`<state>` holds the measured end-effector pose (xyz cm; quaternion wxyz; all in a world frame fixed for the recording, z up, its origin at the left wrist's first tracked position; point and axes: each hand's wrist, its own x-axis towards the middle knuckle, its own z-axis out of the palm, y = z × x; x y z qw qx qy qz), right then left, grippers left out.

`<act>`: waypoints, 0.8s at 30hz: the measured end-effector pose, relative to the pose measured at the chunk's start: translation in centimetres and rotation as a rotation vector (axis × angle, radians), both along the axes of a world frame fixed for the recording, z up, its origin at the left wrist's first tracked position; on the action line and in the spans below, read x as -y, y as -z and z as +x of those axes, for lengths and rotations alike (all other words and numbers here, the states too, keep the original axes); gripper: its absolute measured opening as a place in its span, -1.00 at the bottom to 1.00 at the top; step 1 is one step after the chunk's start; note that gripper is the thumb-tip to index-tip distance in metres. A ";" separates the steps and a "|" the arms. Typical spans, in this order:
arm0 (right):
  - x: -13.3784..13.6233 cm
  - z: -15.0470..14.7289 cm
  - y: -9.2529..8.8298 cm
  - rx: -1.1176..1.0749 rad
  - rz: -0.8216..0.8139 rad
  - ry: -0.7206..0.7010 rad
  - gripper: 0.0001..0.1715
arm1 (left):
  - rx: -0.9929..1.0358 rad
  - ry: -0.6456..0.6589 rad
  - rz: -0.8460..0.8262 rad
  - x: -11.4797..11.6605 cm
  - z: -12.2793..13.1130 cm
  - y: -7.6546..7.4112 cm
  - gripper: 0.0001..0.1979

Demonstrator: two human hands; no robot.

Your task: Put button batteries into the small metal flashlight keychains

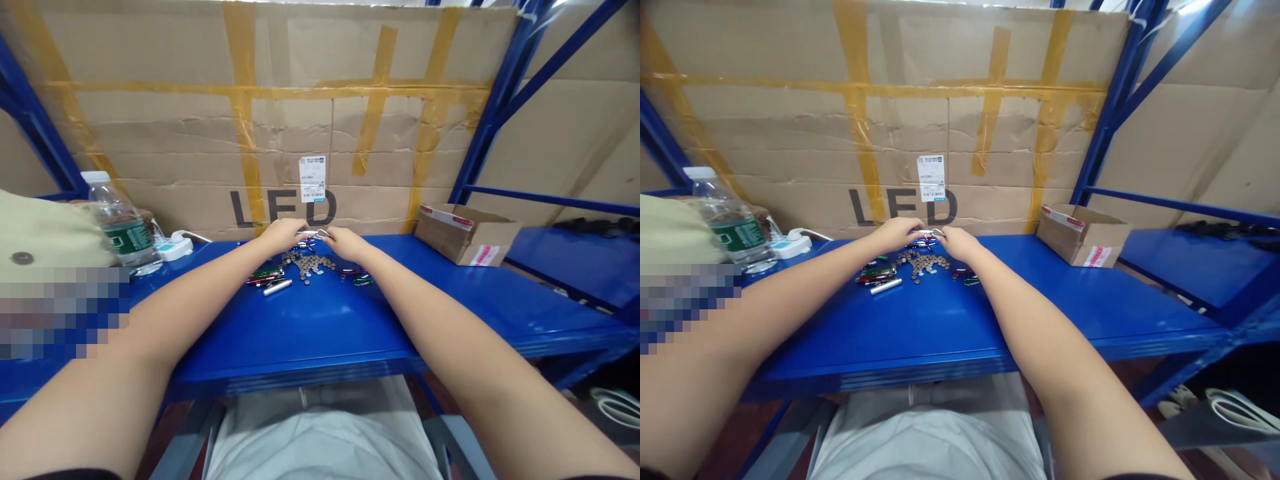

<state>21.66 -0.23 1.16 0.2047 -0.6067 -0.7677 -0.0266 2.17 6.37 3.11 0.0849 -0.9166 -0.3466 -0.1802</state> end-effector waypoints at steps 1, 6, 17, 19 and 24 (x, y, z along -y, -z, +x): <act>-0.3 0.2 0.3 0.036 -0.003 0.051 -0.70 | -0.038 -0.026 0.007 -0.5 0.6 0.1 -0.73; -1.4 0.0 1.6 0.196 -0.069 0.177 -0.66 | -0.204 -0.105 0.008 -1.7 2.2 1.3 -0.74; -1.3 0.5 1.4 0.175 -0.075 0.130 -0.68 | -0.217 -0.049 -0.062 0.0 -1.5 -0.6 -0.75; -0.7 0.5 0.8 0.154 -0.079 0.074 -0.69 | -0.270 -0.027 -0.101 1.3 -3.7 -1.0 -0.76; 1.3 -0.3 -1.1 0.134 -0.171 -0.052 -0.68 | -0.411 -0.152 -0.130 2.4 -8.7 -0.3 -0.70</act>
